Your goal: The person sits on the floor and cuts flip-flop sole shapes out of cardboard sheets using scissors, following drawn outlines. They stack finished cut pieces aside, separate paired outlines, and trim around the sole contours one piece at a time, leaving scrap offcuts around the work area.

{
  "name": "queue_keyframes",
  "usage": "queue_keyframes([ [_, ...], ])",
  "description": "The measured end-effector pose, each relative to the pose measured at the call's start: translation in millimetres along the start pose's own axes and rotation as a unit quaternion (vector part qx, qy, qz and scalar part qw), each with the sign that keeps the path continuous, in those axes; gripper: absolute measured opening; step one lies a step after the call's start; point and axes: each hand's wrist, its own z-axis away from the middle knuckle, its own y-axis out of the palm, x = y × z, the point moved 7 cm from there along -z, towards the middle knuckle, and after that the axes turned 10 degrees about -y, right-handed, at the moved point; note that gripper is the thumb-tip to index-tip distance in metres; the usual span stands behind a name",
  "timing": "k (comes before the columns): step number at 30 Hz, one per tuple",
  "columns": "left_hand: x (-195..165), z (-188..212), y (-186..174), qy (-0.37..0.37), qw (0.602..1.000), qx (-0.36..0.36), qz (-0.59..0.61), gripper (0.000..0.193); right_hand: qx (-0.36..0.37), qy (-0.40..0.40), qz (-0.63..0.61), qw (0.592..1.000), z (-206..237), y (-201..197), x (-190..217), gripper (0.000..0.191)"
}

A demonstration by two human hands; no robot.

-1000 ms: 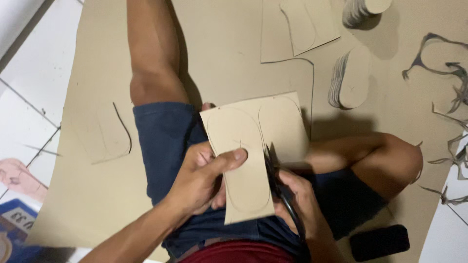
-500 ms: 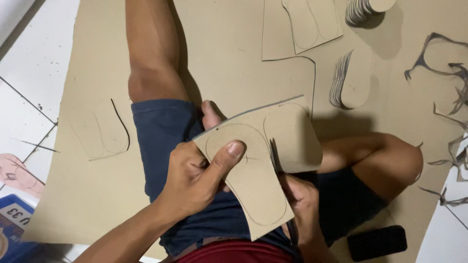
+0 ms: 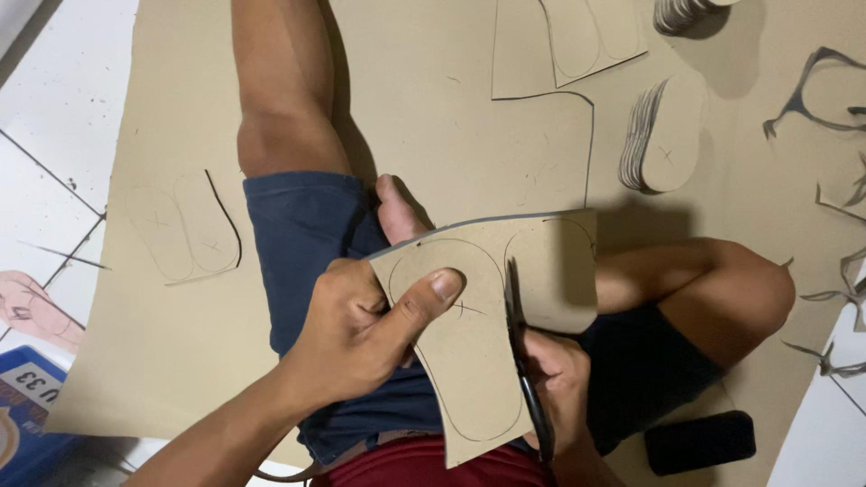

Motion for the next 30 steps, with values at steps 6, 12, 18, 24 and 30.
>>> queue_keyframes([
  [6, -0.4, 2.2, 2.3, 0.015, 0.999, 0.030, -0.001, 0.023, -0.005, 0.039, 0.048, 0.998, 6.4, -3.2, -7.4, 0.033],
  [12, 1.0, -2.4, 2.5, -0.018, 0.999, 0.046, -0.002, 0.024, -0.009, 0.086, 0.053, 0.995, 5.6, -3.9, -7.1, 0.028],
  [18, 4.8, -2.6, 10.0, -0.086, 0.992, 0.088, -0.004, 0.025, 0.008, 0.098, -0.049, 0.994, -2.7, 0.9, -0.8, 0.036],
  [24, 1.1, -4.6, 10.4, -0.110, 0.983, 0.134, 0.052, 0.023, 0.000, 0.167, 0.030, 0.986, -1.4, -1.7, -2.2, 0.024],
  [30, 4.2, -3.9, 14.4, -0.129, 0.976, 0.172, 0.031, 0.022, 0.022, 0.132, -0.002, 0.991, -4.8, 1.3, 3.1, 0.025],
])
